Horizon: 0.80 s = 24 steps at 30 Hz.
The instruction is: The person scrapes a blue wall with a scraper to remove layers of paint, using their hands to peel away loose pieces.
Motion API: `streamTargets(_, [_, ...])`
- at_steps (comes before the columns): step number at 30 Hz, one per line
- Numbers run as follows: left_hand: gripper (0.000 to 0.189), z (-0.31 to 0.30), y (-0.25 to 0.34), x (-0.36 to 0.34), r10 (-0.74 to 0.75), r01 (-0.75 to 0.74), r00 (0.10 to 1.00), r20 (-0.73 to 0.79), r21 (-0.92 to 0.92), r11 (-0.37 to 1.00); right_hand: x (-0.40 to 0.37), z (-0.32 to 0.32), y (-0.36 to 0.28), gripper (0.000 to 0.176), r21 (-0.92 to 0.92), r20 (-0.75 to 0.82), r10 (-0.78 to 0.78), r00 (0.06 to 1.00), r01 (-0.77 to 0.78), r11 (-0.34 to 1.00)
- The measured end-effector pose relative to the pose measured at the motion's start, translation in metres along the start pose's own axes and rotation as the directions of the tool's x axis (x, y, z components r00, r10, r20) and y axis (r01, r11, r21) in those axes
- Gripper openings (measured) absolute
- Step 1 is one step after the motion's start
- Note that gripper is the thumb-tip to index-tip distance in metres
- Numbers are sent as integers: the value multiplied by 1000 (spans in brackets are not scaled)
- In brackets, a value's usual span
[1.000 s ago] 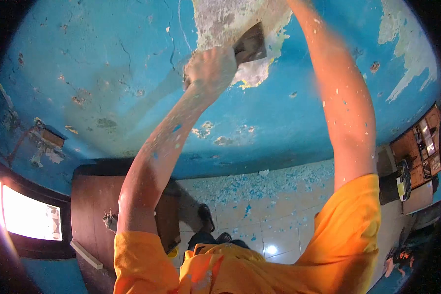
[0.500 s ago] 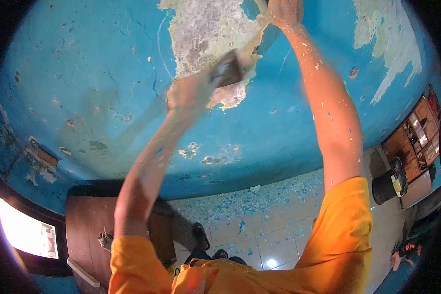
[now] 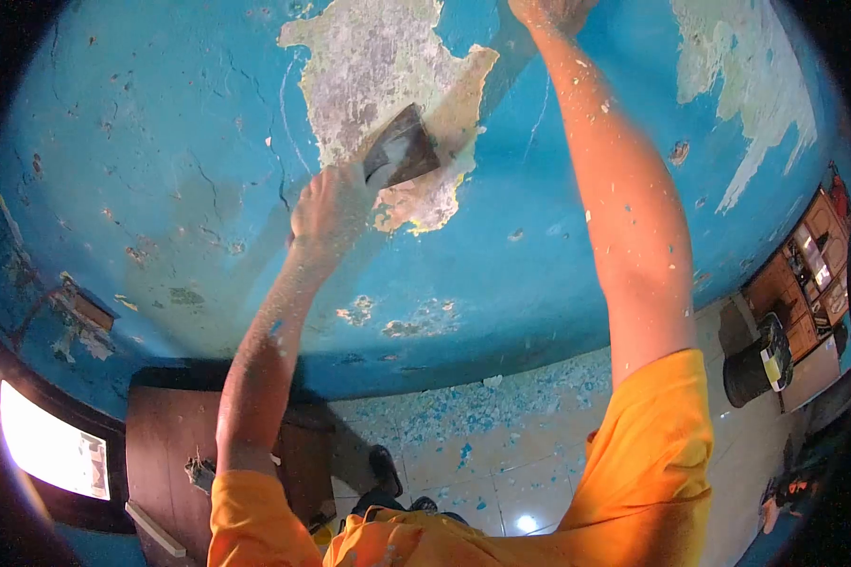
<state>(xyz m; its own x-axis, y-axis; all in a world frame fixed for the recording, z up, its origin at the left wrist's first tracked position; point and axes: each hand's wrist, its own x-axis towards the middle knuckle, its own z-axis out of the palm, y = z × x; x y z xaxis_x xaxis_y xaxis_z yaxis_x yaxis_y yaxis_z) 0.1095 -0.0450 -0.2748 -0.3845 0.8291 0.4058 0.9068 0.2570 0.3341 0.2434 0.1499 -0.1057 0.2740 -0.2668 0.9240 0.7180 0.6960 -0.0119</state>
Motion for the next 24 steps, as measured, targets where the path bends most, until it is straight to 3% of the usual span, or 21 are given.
streamTargets(2, [49, -12, 10, -4, 13, -10, 999, 47, -61, 998, -3, -3, 0, 63, -1, 30, 23, 999, -23, 1000])
streamTargets(3, [45, 13, 14, 14, 140, -145, 984, -113, -39, 989, -3, -2, 2, 63, -2, 34, 11, 999, -11, 1000])
streamTargets(5, [39, 22, 49, 43, 199, -188, 979, -53, 159, 969, -5, -2, 3, 63, 22, 35, -2, 999, 2, 1000])
streamTargets(8, [33, 17, 60, 27, 278, -262, 958, -70, 179, 948, -5, -1, 3, 62, 5, 24, 6, 1000, -6, 1000])
streamTargets(9, [31, 17, 48, 23, 155, -144, 984, -90, 114, 983, -6, -4, 3, 62, 11, 28, -2, 1000, 1, 1000])
streamTargets(10, [31, 11, 28, 20, 149, -138, 984, -99, 111, 984, -6, -4, 2, 61, 31, 15, -5, 1000, 5, 1000])
streamTargets(12, [31, -17, 8, 2, 2, -7, 997, -82, -57, 998, -2, -2, 4, 60, 40, -12, 2, 1000, -2, 999])
streamTargets(13, [31, -19, 12, 9, 8, -13, 997, -83, -54, 998, 0, -2, 4, 59, 46, -18, -1, 1000, 2, 999])
streamTargets(15, [55, -13, 22, 20, 56, -58, 990, -133, -11, 998, -9, -6, 4, 58, 43, 13, 16, 1000, -16, 999])
streamTargets(18, [63, -3, 48, 29, 101, -98, 981, -168, 30, 995, -6, -6, 2, 57, 49, 13, 20, 1000, -20, 999])
streamTargets(21, [55, -20, 37, 9, 145, -145, 983, -109, 1, 989, -5, -8, -2, 56, 26, 9, -2, 1000, 1, 1000])
streamTargets(24, [42, 6, 1, 26, 118, -105, 961, -249, 65, 992, -3, -6, -1, 56, 36, 7, -6, 1000, 6, 999])
